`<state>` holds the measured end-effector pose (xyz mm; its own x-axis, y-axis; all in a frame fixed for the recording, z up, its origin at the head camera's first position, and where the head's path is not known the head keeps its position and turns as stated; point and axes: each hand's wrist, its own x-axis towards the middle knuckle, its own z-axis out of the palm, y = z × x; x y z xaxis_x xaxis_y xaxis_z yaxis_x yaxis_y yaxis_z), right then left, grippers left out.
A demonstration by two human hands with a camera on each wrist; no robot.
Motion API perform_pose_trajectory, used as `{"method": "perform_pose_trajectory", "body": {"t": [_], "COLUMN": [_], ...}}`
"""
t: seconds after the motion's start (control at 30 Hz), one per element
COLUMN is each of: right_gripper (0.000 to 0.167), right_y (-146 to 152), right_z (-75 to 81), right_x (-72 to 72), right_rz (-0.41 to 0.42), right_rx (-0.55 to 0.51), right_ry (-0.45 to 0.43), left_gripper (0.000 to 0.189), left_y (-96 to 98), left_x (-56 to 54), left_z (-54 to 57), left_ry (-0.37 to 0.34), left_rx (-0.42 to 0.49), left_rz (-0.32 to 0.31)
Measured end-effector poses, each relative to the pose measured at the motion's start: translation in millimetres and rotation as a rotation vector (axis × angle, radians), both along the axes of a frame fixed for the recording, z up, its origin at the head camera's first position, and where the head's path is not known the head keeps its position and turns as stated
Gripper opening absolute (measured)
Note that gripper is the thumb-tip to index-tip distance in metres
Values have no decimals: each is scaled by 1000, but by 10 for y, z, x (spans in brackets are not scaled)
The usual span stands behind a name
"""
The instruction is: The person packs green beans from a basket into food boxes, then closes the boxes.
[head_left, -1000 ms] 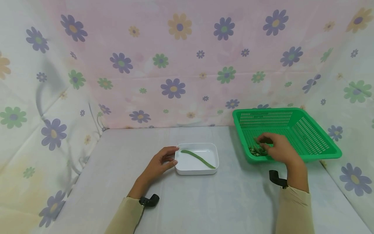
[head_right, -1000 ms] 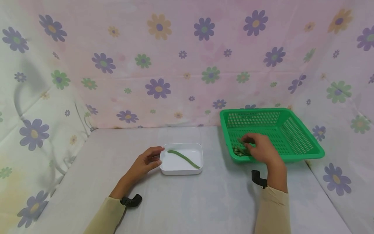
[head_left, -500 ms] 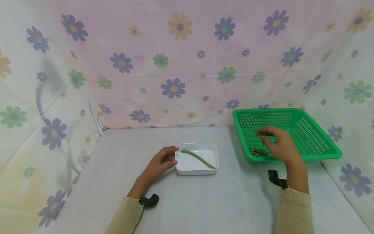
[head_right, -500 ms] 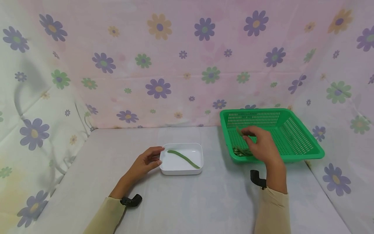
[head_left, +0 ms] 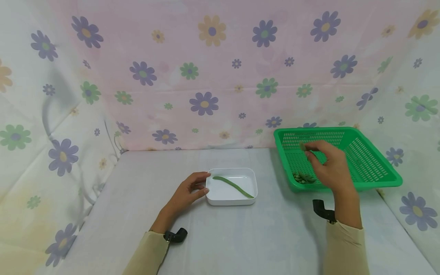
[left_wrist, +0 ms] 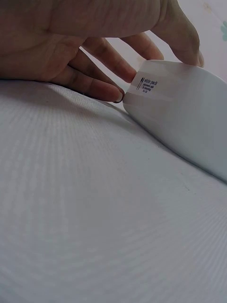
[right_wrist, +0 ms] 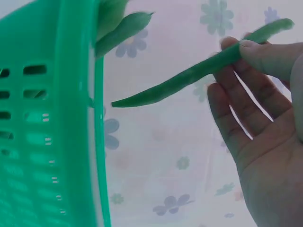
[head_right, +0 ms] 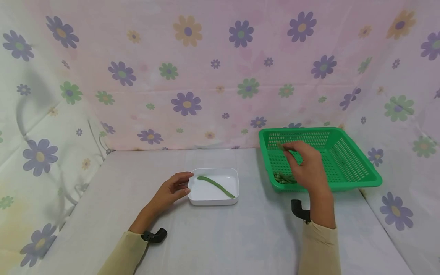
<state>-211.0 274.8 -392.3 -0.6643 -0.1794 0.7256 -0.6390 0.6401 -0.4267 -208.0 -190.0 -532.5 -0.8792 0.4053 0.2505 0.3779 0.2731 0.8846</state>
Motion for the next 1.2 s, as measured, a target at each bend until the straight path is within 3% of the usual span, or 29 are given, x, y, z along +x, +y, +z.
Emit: {"method": "perform_pose_trajectory", "body": {"t": [0.2,0.5,1.2], "right_gripper": [33,34,34], "right_y": [-102,-234,-781], "right_z": [57,124,106], "right_x": [-3,-1,15], "right_rz": [33,123,290], "right_rx": [-61,-77,-80], "right_ry": [101,173,188], "left_gripper": [55,55,56], "left_y": [-2,-11,-1], "left_x": [1,-11,-7], "left_z": [-8,-22,-28], "left_ry": [7,19,7], "left_rx": [-2,1,-4], "left_rz": [1,-3,6]}}
